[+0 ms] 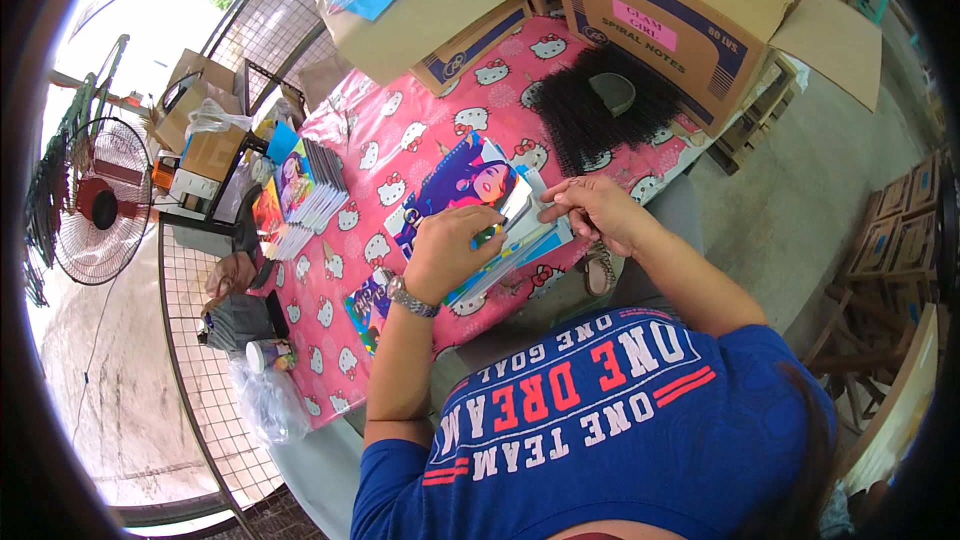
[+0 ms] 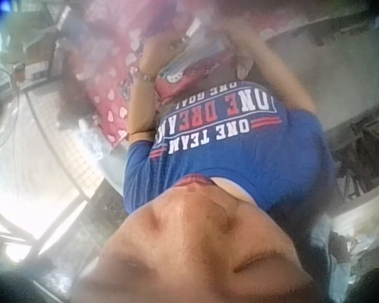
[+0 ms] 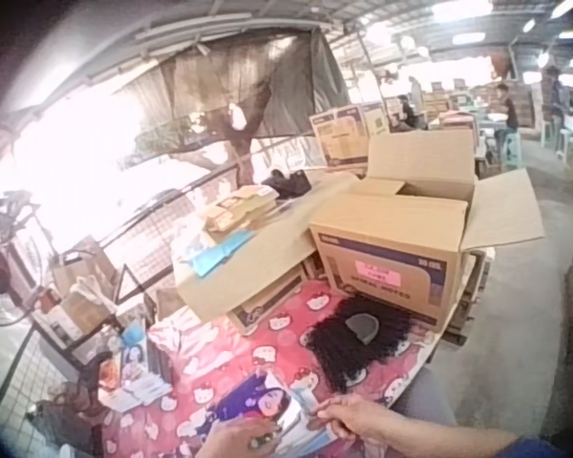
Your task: The person is assembling notebooks by hand by inserting a spiral binding through the holes of a stack of covers and paper, then using a sponge to apply a liquid to the edges.
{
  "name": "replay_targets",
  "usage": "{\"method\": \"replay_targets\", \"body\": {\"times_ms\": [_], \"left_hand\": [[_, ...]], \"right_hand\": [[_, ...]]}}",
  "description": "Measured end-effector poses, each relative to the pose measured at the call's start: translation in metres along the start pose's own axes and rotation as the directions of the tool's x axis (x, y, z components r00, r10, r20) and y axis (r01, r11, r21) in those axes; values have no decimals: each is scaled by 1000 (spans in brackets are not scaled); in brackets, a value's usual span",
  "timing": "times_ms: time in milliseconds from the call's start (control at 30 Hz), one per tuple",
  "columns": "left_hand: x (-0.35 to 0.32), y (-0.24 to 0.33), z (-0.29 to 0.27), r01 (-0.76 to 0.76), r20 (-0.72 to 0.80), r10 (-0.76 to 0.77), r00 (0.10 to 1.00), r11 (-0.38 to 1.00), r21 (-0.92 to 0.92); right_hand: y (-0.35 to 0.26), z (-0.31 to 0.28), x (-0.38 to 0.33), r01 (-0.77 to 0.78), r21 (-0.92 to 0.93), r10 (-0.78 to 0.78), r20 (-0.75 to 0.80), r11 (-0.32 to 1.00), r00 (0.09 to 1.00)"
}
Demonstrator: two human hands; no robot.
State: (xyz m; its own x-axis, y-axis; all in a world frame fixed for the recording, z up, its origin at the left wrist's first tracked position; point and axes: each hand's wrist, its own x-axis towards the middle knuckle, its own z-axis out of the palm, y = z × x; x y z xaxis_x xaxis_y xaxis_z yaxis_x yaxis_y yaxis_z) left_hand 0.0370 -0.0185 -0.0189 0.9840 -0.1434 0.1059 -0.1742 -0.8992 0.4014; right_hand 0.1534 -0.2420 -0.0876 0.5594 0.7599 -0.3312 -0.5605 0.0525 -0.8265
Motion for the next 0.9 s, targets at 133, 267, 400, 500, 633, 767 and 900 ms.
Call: {"method": "replay_targets", "body": {"times_ms": [133, 267, 400, 500, 633, 767, 900], "left_hand": [[-7, 1, 6, 121, -76, -124, 989, 992, -41], [-17, 4, 17, 196, -200, -206, 958, 978, -68], [-12, 5, 28, 81, -320, -89, 943, 996, -37], [4, -5, 10, 181, -178, -198, 964, 977, -110], [28, -108, 22, 232, -489, -90, 868, 943, 239], [47, -113, 2, 482, 103, -473, 875, 832, -273], [52, -110, -4, 457, 127, -439, 889, 846, -274]], "right_hand": [[-1, 16, -7, 57, -295, -82, -73, 954, 994], [12, 18, -9, 198, -646, -256, 3, 738, 967], [7, 16, -7, 279, -695, -375, 15, 662, 927], [24, 0, 17, 386, -582, -510, -58, 716, 858], [11, 4, 22, 340, -400, -393, -56, 851, 918], [-2, -5, 12, 326, -462, -400, -70, 825, 914], [-11, -10, 6, 302, -482, -372, -53, 822, 927]]}}
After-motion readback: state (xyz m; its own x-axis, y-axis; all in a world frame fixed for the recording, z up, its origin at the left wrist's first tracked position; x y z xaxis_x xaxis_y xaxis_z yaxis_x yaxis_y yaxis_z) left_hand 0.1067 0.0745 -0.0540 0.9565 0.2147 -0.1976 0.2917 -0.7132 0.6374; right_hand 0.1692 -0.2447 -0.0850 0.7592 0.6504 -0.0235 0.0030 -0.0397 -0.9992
